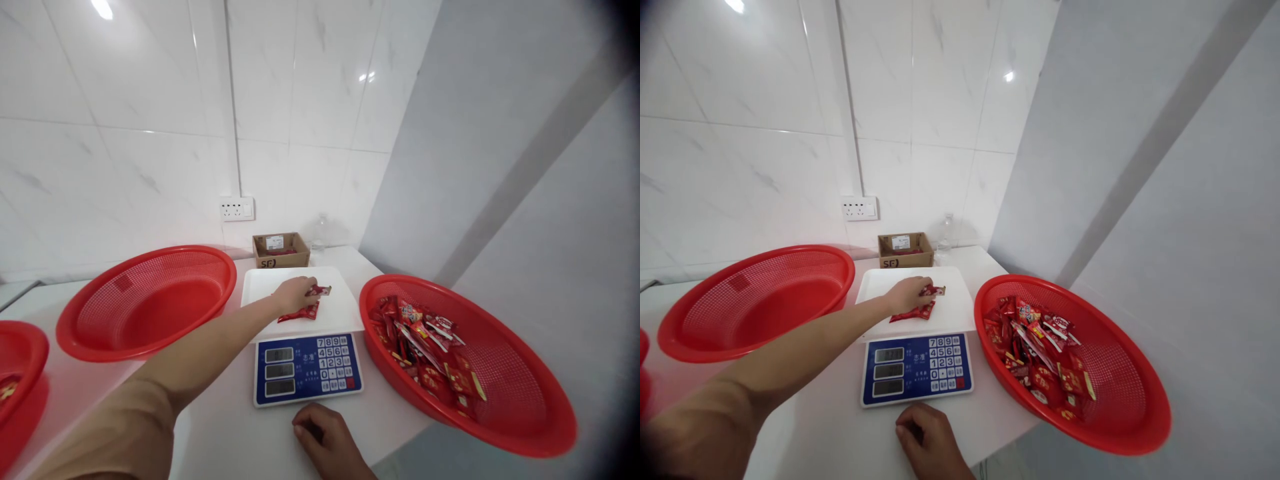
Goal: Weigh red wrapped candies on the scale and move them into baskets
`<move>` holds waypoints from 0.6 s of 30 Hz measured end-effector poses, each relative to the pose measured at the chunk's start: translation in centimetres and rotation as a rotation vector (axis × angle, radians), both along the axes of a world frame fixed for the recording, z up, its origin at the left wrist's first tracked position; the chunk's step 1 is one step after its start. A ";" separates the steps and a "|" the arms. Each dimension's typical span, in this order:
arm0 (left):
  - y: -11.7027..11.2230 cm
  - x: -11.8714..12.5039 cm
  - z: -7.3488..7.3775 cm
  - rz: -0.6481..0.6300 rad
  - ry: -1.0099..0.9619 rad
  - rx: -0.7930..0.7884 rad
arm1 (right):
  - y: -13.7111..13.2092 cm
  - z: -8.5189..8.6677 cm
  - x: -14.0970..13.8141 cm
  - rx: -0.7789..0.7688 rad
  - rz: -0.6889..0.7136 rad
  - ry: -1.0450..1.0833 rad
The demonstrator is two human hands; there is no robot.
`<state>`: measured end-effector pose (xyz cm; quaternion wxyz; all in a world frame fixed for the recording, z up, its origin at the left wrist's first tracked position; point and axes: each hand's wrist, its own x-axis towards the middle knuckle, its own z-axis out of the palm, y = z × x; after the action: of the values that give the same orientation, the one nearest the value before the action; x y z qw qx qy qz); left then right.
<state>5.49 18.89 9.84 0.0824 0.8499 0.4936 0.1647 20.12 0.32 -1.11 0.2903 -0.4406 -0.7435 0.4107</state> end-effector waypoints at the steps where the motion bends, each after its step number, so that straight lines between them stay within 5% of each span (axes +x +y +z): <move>1: 0.3 -0.1 0.2 0.025 -0.032 0.014 | 0.0 0.0 0.0 0.000 -0.004 0.003; 9: 0.7 -3.5 3.6 0.352 -0.317 0.185 | 0.0 0.1 0.1 -0.016 -0.005 0.026; 14: -1.0 -9.6 6.9 0.513 -0.333 0.240 | 0.0 0.1 0.1 -0.014 0.004 0.036; 18: -3.8 -15.6 7.7 0.632 -0.246 0.251 | -0.1 0.2 0.3 -0.019 0.019 0.050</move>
<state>-10.15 15.06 17.52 -0.0190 0.6325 0.6945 0.3423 20.39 0.26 -0.93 0.3010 -0.4259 -0.7362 0.4313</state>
